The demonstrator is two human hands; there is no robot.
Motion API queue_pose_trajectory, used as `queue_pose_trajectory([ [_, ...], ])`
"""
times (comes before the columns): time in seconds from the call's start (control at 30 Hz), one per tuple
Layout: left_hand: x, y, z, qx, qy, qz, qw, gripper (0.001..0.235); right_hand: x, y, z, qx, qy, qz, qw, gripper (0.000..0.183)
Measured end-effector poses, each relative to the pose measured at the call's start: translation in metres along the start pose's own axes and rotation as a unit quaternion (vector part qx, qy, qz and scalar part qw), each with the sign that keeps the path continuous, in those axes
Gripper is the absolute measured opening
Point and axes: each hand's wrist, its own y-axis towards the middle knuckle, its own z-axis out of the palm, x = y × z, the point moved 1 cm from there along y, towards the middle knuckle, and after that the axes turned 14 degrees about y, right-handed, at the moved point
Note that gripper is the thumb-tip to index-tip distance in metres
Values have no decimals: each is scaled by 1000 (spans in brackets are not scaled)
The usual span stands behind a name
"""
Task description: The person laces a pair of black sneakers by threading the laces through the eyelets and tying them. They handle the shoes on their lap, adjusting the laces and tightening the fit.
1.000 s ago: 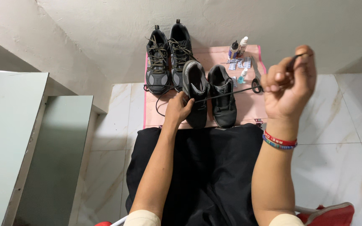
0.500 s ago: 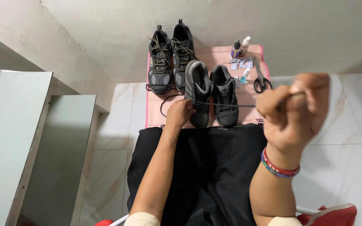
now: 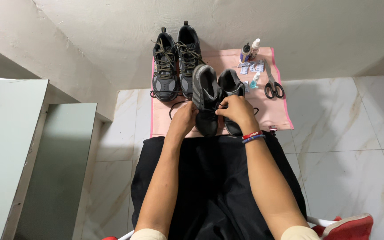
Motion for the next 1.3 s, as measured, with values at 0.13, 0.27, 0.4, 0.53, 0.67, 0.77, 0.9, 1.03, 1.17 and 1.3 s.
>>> queue_pose_trajectory([
  [0.13,-7,-4,-11,20,13,-21,999,19,-20,21,25,-31,-29,12,999,33],
  [0.27,5,3,2,11,5,-17,1000,16,-23,23,29,-20,-3,12,1000,19],
  [0.4,15,6,11,-5,-5,-14,1000,14,-10,9,3,-1,72,17,997,24],
  [0.53,23,9,16,-4,-11,-18,1000,16,-30,19,7,-2,106,7,994,24],
  [0.67,32,11,21,-17,-23,-23,999,13,-42,26,9,-15,98,22,995,22],
  [0.77,34,10,24,-12,-18,-27,999,14,-43,28,8,-30,107,25,993,22],
  [0.9,22,6,10,-8,-37,-26,999,15,-36,24,5,-49,122,9,991,24],
  [1.03,24,5,19,9,-42,-19,999,20,-27,18,3,-47,137,4,989,24],
  [1.17,10,6,13,18,-44,-2,999,18,-22,21,4,-46,161,-38,985,24],
  [1.3,9,6,11,14,-59,1,998,23,-20,20,7,-49,168,-48,983,24],
])
